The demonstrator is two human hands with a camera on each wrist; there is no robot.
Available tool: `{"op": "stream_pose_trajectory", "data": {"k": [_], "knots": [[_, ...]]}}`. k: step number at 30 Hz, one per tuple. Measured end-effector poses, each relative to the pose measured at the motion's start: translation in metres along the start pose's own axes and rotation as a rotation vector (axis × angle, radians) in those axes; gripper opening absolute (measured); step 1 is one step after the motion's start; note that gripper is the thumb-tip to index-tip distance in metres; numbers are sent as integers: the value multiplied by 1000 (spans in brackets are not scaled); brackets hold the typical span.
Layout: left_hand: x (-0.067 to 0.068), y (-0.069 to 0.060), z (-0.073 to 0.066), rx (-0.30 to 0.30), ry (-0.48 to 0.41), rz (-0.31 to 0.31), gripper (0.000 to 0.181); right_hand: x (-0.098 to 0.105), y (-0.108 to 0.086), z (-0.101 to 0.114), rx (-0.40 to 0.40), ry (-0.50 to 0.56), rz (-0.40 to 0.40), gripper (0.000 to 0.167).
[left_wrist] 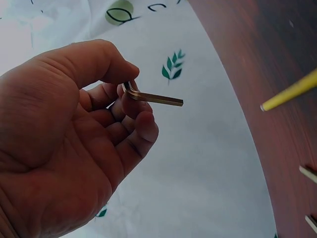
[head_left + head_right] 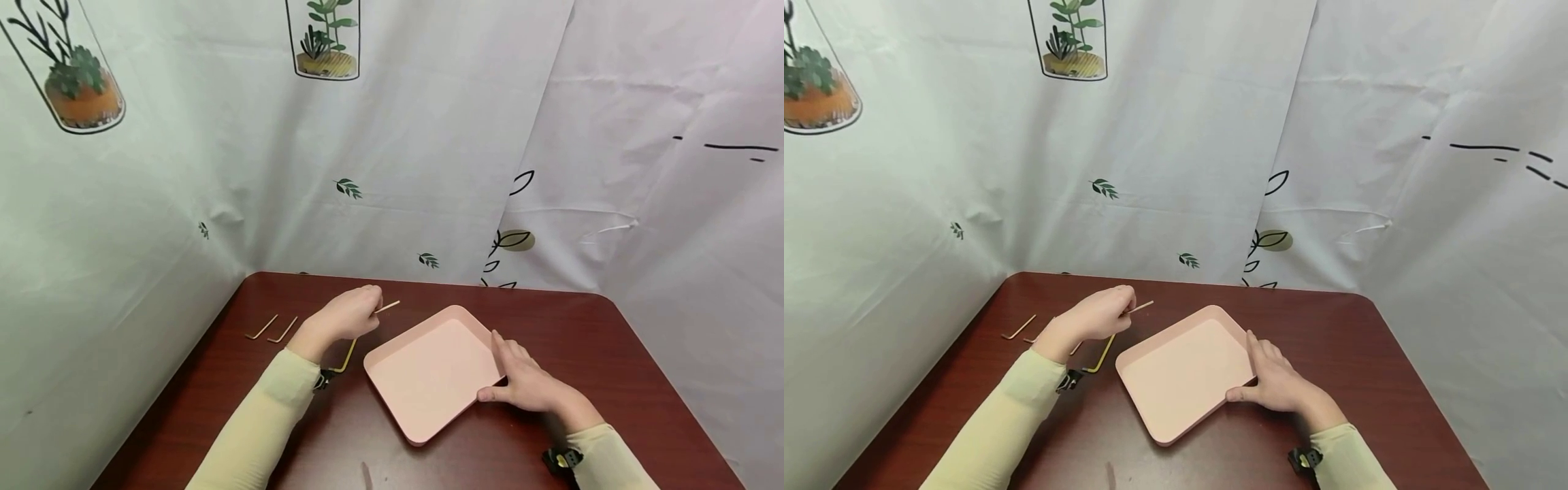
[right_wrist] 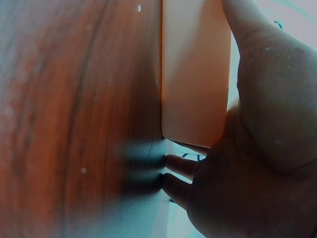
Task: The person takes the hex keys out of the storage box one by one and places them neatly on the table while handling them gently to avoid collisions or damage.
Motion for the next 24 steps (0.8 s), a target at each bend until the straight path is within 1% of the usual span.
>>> {"op": "stream_pose_trajectory", "data": {"k": [5,9,18,24], "knots": [[-4,-7,16,27,-2,3,13,2,1,-1,-4,-11,-2,136],[-7,-11,25,34,1,3,13,2,2,0,-6,-12,-3,136],[-9,-18,38,72,-30,6,13,1,0,0,-15,10,7,136],[-7,-23,46,88,-31,-18,12,1,-1,0,-21,22,12,136]]}}
Point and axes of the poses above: each hand's wrist, its own y-axis towards the middle knuckle, its own x-axis out of the back of the hand, z = x × y, the point moved 9 cm from there along y, towards the middle knuckle, and after that the axes turned 14 degrees about z, right-handed, at the moved point
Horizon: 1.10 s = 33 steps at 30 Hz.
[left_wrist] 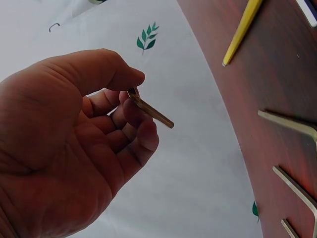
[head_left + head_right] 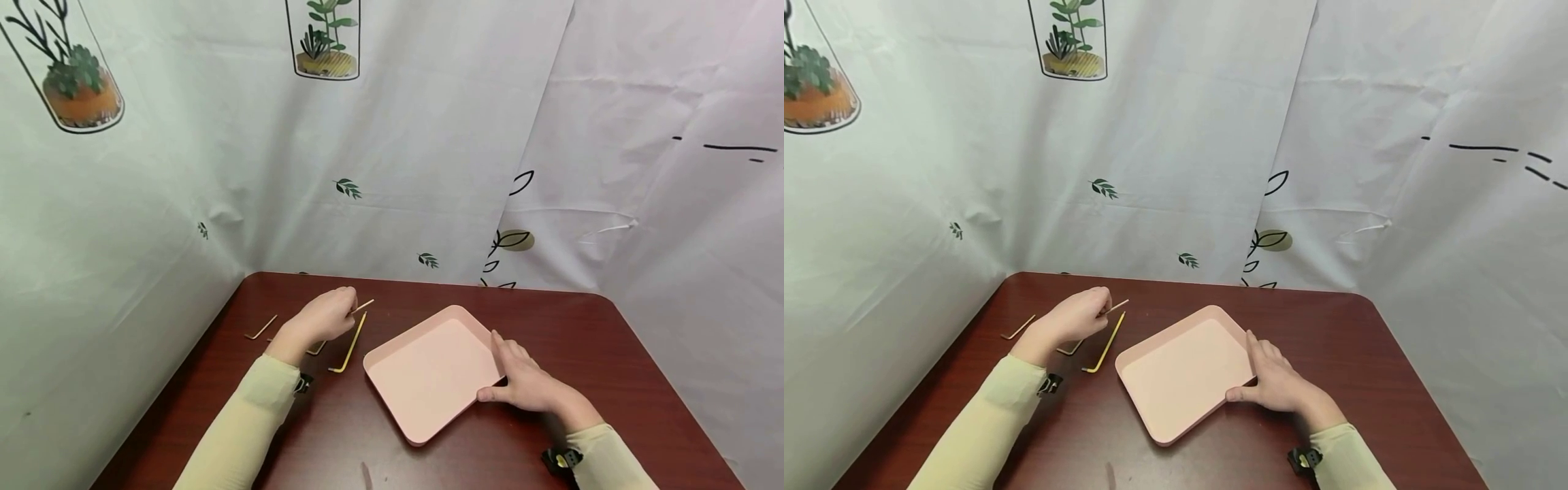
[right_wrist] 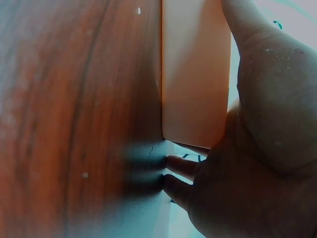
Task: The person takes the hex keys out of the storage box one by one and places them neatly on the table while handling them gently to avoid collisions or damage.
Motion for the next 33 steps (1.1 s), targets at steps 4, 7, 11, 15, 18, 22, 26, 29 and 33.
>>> {"op": "stream_pose_trajectory", "data": {"k": [4,7,11,15,18,22,26,29,33], "knots": [[1,-5,8,19,-1,-8,12,1,0,1,1,0,2,135],[1,-9,16,38,-1,-10,13,1,0,2,4,-4,1,136],[0,-14,29,59,2,-22,14,0,1,3,18,-11,-4,135],[-2,-19,42,80,-9,-28,14,-1,2,2,24,-12,-7,135],[-4,-23,51,98,-28,-22,12,0,1,1,14,-6,-6,135],[-7,-29,63,125,-50,-9,11,0,1,-1,3,-12,-3,135],[-9,-34,74,139,-64,0,10,-1,1,-1,1,-11,0,135],[-11,-38,82,149,-68,-3,10,0,1,0,3,-14,-2,135],[-12,-43,95,175,-67,-4,10,0,1,0,4,-16,-3,135]]}}
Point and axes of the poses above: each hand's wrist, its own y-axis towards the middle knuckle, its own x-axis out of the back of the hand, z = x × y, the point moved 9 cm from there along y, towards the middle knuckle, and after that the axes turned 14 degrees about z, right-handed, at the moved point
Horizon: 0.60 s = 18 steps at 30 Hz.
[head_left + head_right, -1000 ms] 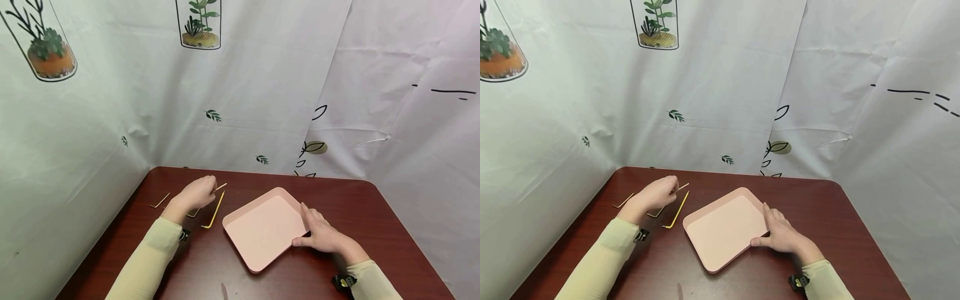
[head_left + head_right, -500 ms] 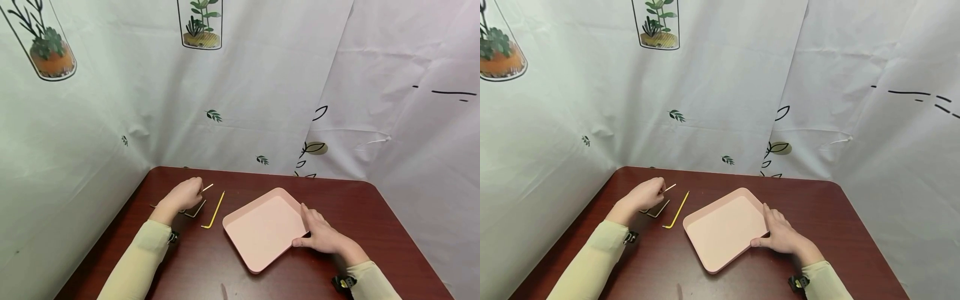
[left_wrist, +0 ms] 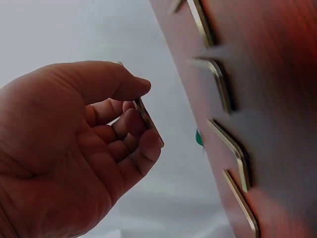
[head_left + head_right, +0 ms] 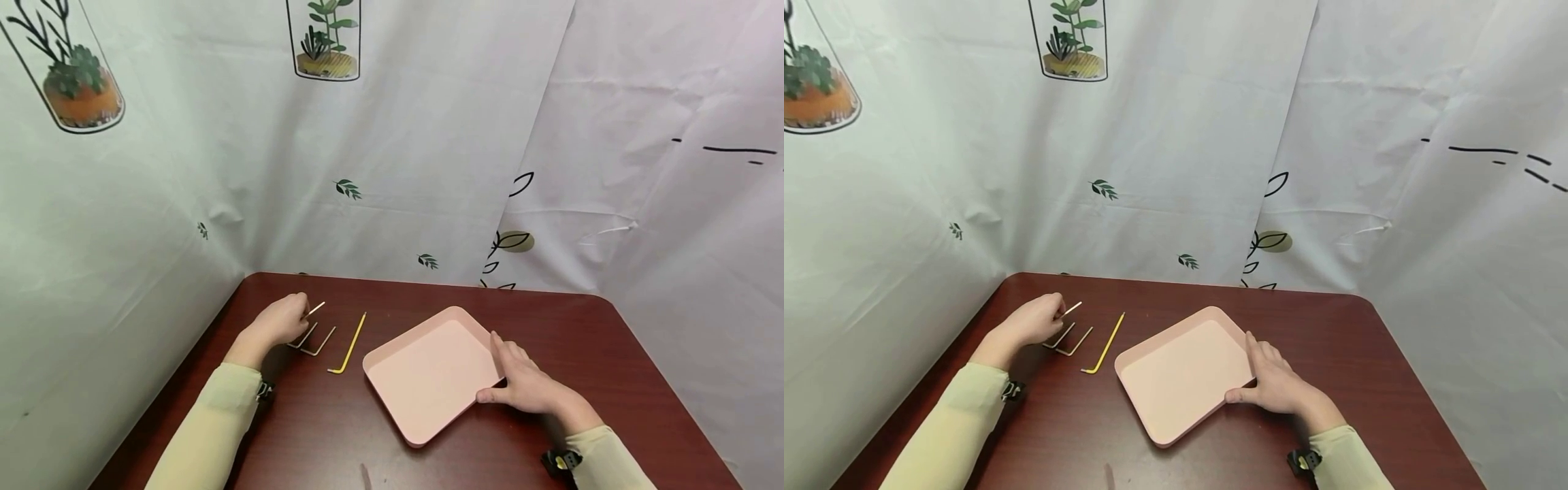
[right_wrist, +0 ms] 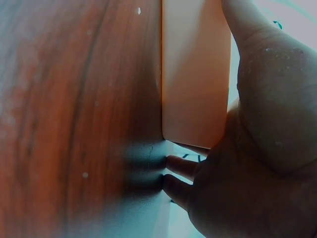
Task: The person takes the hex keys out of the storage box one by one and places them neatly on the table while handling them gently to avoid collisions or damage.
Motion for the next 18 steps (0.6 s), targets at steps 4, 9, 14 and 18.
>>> {"op": "stream_pose_trajectory", "data": {"k": [4,9,14,18], "knots": [[1,-4,12,29,-6,-3,9,1,0,4,9,-6,1,134],[-1,-7,25,56,-22,11,7,1,-1,4,8,-9,-2,134],[-2,-10,37,88,-51,31,4,-1,-1,2,2,-3,3,135],[0,-13,47,96,-59,32,4,-1,0,0,0,-4,-3,136]]}}
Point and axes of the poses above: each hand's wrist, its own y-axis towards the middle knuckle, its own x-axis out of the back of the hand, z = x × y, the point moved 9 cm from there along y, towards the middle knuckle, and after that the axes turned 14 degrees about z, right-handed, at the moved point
